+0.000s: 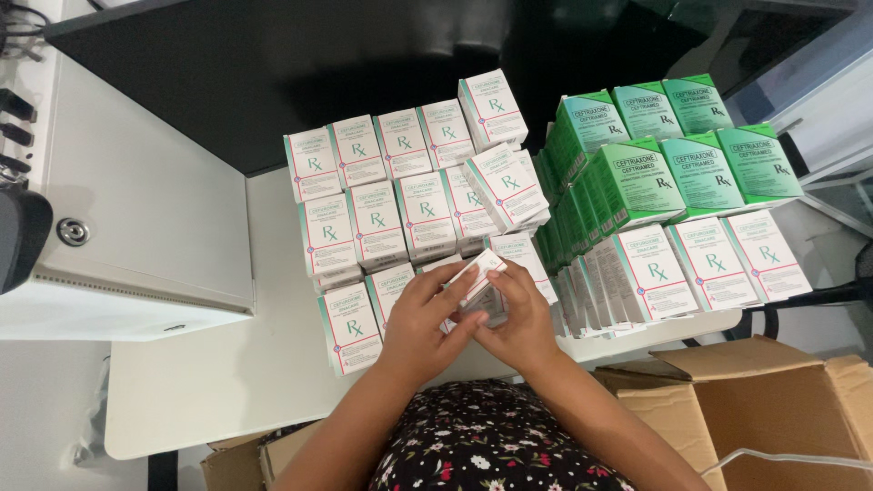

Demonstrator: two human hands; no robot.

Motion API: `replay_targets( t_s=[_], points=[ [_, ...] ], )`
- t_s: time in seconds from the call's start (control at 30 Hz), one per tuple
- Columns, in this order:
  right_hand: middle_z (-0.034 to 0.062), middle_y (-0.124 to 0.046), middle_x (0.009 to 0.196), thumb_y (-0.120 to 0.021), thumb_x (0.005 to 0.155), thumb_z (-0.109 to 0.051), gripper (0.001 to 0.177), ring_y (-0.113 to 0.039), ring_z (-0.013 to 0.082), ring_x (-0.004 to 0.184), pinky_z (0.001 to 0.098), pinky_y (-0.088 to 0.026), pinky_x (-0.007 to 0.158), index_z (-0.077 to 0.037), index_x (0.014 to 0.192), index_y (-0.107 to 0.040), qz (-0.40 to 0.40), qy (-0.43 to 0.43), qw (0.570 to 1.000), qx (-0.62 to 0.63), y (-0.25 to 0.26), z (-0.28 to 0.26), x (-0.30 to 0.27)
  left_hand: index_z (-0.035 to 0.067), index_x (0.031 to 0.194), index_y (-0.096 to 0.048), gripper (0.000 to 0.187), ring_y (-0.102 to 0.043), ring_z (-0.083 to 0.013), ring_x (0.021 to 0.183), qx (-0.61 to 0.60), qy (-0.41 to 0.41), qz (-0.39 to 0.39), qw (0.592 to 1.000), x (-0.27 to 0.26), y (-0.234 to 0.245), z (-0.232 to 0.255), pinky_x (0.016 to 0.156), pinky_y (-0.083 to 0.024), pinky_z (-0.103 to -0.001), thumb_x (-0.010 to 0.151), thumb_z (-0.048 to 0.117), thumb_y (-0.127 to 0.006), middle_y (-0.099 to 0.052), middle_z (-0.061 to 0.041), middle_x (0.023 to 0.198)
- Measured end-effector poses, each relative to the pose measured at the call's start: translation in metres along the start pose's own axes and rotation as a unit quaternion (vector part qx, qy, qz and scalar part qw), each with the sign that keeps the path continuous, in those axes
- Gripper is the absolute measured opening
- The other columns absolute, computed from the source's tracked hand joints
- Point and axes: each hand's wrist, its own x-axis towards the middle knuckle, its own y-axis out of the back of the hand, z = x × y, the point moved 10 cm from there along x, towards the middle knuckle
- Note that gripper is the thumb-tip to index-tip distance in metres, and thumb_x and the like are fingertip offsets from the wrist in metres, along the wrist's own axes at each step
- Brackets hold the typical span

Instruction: The person picks up small white and green medicine boxes from a table, opens them, and places them into a large cardboard box. The person repeats this process multiple times, handling each box individually.

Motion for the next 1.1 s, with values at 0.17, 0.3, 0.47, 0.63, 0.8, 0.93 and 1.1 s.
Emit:
replay_targets(
  t_s=[0.17, 0.3, 0.47, 0.63, 0.8, 0.93, 1.1],
  points=[
    [0.026, -0.058, 0.127, -0.09, 0.069, -0.017, 0.082, -0.067, 0.0399, 0.104, 0.0421, -0.058, 0.082, -0.016, 0.137, -0.044, -0.019, -0.019, 0.999, -0.019, -0.002, 0.007, 0.001, 0.008, 0.134, -0.06, 0.045, -0.061, -0.0384, 0.124, -0.031, -0.052, 0.04, 0.997, -0.016, -0.004, -0.003, 0.095, -0.057, -0.041, 0.092, 0.008, -0.078, -0.052, -0.024, 0.142],
    [0.0244, -0.058, 0.128, -0.089, 0.07, -0.015, 0.081, -0.069, 0.04, 0.107, 0.0418, -0.059, 0.083, -0.016, 0.138, -0.044, -0.022, -0.025, 0.999, -0.006, -0.002, 0.009, 0.003, 0.009, 0.128, -0.068, 0.041, -0.065, -0.036, 0.121, -0.015, -0.008, 0.021, 1.0, -0.026, -0.014, -0.02, 0.099, -0.058, -0.043, 0.089, 0.0, -0.076, -0.055, -0.023, 0.138],
    [0.0294, -0.051, 0.137, -0.09, 0.07, -0.018, 0.082, -0.061, 0.0474, 0.121, 0.0495, -0.056, 0.095, -0.018, 0.134, -0.038, 0.0, 0.025, 1.0, -0.008, 0.007, -0.013, 0.006, 0.009, 0.117, -0.071, 0.033, -0.068, -0.0307, 0.117, -0.022, -0.042, 0.059, 0.997, -0.035, -0.005, -0.009, 0.094, -0.06, -0.039, 0.086, -0.002, -0.076, -0.059, -0.018, 0.134],
    [0.029, -0.05, 0.14, -0.092, 0.074, -0.023, 0.08, -0.059, 0.0453, 0.124, 0.05, -0.053, 0.099, -0.019, 0.135, -0.039, -0.005, 0.087, 0.995, 0.043, 0.047, -0.033, 0.013, 0.003, 0.111, -0.068, 0.028, -0.065, -0.0328, 0.124, -0.162, -0.049, 0.052, 0.984, -0.025, -0.014, 0.011, 0.101, -0.06, -0.04, 0.086, -0.008, -0.076, -0.056, -0.019, 0.132],
    [0.0178, -0.061, 0.139, -0.079, 0.085, -0.009, 0.045, -0.068, 0.0375, 0.125, 0.0435, -0.058, 0.102, -0.018, 0.123, -0.058, -0.025, -0.041, 0.996, 0.069, 0.113, -0.018, -0.007, 0.004, 0.106, -0.067, 0.024, -0.067, -0.031, 0.125, -0.227, -0.074, -0.045, 0.97, 0.001, -0.05, 0.04, 0.103, -0.062, -0.039, 0.087, -0.007, -0.076, -0.056, -0.019, 0.134],
    [0.0147, -0.066, 0.133, -0.078, 0.088, -0.002, 0.035, -0.07, 0.0329, 0.121, 0.0419, -0.059, 0.098, -0.015, 0.116, -0.063, 0.002, -0.126, 0.99, 0.068, 0.185, -0.007, -0.04, 0.007, 0.12, -0.062, 0.034, -0.058, -0.0381, 0.134, -0.262, -0.124, -0.193, 0.937, 0.026, -0.108, 0.089, 0.109, -0.055, -0.045, 0.09, 0.001, -0.077, -0.051, -0.025, 0.141],
    [0.0138, -0.057, 0.136, -0.078, 0.09, 0.002, 0.059, -0.061, 0.0235, 0.123, 0.0382, -0.054, 0.1, -0.015, 0.135, -0.043, 0.229, -0.213, 0.949, 0.043, 0.314, 0.028, -0.119, 0.012, 0.138, -0.045, 0.058, -0.045, -0.044, 0.144, -0.297, -0.212, -0.238, 0.9, 0.032, -0.173, 0.149, 0.118, -0.044, -0.051, 0.094, 0.016, -0.081, -0.04, -0.028, 0.151]
  ],
)
